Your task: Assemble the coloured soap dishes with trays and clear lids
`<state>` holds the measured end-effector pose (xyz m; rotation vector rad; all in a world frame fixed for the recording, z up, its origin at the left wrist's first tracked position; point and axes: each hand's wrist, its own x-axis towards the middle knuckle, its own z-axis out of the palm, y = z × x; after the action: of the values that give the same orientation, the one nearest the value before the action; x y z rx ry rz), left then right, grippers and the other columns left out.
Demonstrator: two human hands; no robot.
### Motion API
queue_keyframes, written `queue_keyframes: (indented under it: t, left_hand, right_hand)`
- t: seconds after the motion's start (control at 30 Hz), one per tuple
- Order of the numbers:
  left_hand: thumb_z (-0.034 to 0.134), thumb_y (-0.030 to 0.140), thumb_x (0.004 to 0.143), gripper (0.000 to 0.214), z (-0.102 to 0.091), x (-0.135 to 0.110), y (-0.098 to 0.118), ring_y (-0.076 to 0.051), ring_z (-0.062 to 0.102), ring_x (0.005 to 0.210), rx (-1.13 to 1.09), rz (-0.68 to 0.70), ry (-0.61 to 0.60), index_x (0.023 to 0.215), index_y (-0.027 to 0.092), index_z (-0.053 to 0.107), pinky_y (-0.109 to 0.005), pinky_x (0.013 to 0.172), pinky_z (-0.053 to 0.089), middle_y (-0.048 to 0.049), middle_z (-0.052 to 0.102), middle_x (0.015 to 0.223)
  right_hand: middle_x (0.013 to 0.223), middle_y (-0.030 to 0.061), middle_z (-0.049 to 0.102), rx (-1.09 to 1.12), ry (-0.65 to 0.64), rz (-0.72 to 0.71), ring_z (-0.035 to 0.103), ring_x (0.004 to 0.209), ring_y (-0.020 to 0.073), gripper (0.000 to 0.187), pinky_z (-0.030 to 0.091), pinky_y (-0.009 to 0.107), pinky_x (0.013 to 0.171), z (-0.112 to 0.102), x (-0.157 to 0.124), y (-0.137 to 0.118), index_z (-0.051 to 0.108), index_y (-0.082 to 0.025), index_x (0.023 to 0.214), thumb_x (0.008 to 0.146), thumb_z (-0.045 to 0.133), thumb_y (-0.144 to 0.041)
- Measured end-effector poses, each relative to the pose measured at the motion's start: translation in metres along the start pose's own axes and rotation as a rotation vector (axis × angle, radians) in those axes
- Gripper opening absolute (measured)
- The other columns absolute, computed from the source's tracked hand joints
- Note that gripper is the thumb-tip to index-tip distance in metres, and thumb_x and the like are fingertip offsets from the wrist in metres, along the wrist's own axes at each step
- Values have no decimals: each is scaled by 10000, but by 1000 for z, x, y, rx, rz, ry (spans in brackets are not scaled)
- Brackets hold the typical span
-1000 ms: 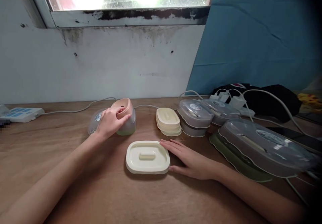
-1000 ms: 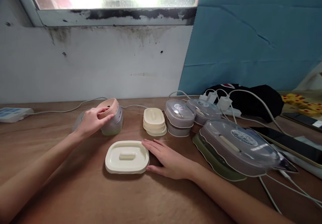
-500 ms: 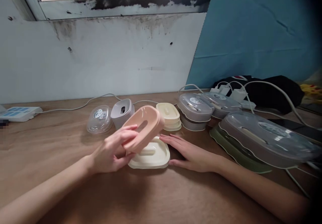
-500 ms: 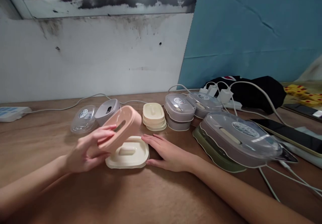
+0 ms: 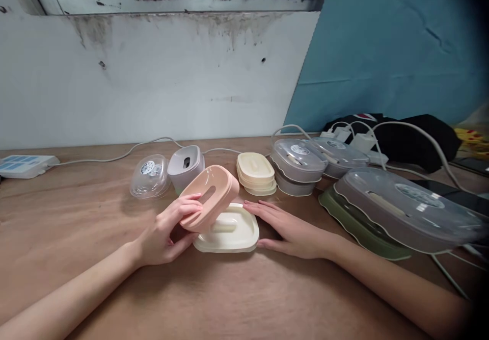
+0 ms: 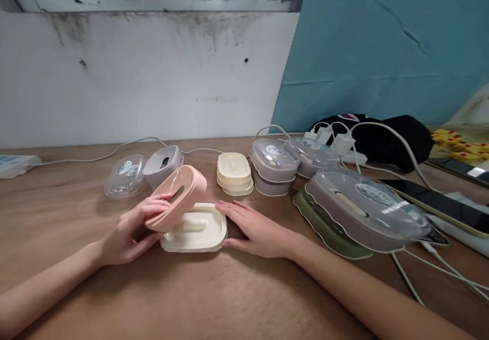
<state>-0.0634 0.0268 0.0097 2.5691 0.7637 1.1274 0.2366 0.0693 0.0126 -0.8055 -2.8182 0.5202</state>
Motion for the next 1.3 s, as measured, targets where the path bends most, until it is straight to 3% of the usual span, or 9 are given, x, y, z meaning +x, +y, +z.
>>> queue_keyframes:
  t: [0.2,0.3,0.43,0.5,0.6,0.73,0.87,1.13,1.3]
  left_hand:
    - [522,87,791,429,-1,1,0,-311,407,1215,0,-7,-24,1204,165,436,-498,961,396,-142,540,1137]
    - [497,89,811,428,-3,2,0,-306,350,1260,22,2,-106,1221,184,422,-531,1006,337,-132,540,1168]
    - [450,86,844,437,-2,5,1,-278,305,1297,41,1,-323,1260,211,404,-546,1053,263,-102,527,1236]
    - [435,92,856,435,-1,5,2,-263,271,1316,13,-13,-364,1273,213,399,-513,1056,287,-95,500,1275]
    - [413,98,872,440,-1,5,3,-260,188,1351,-2,-42,-364,1294,220,385,-504,1066,274,-94,394,1378]
    - [388,82,875,457,-1,6,4,-264,144,1364,21,-61,-374,1304,241,380,-523,1072,238,-83,277,1452]
    - [458,131,874,427,1,7,0,-272,118,1368,33,-63,-375,1287,229,410,-528,1070,235,-96,267,1455]
    - [507,122,860,349,3,4,-5,-278,239,1338,-1,-21,-290,1192,226,532,-535,1060,252,-129,292,1437]
    - [565,229,840,399,4,1,0,-300,227,1338,80,-23,-338,1231,222,490,-504,1028,319,-145,261,1444]
  right_hand:
    - [1408,139,370,21,22,-8,326,1295,255,659,323,467,1038,-1,1,-2,265,-152,1377,847,510,-459]
    - [1379,148,404,52,35,54,365,1268,258,691,352,449,1020,-1,0,-2,261,-150,1370,824,535,-473]
    - [1487,140,183,69,93,45,208,1349,252,894,273,456,1065,4,-1,1,-76,-201,1427,827,552,-413]
    - [1515,112,35,50,109,13,113,1372,251,901,238,454,1078,5,-2,2,-150,-252,1415,844,534,-392]
    - [1519,75,-25,28,96,9,100,1373,255,797,249,430,1075,5,-3,4,-6,-308,1428,847,531,-406]
    - [1513,103,49,14,69,15,158,1363,252,734,284,419,1058,2,-3,5,114,-287,1409,834,544,-437]
    - [1502,123,99,-8,83,-9,220,1344,263,647,332,425,1024,1,-1,1,203,-264,1352,831,546,-437]
    - [1465,198,166,-9,133,27,461,1186,293,328,443,440,882,8,-1,-16,375,-211,1100,846,516,-364]
    - [1480,217,91,-15,56,11,386,1246,331,528,408,453,933,8,-3,-15,374,-176,1137,768,587,-489]
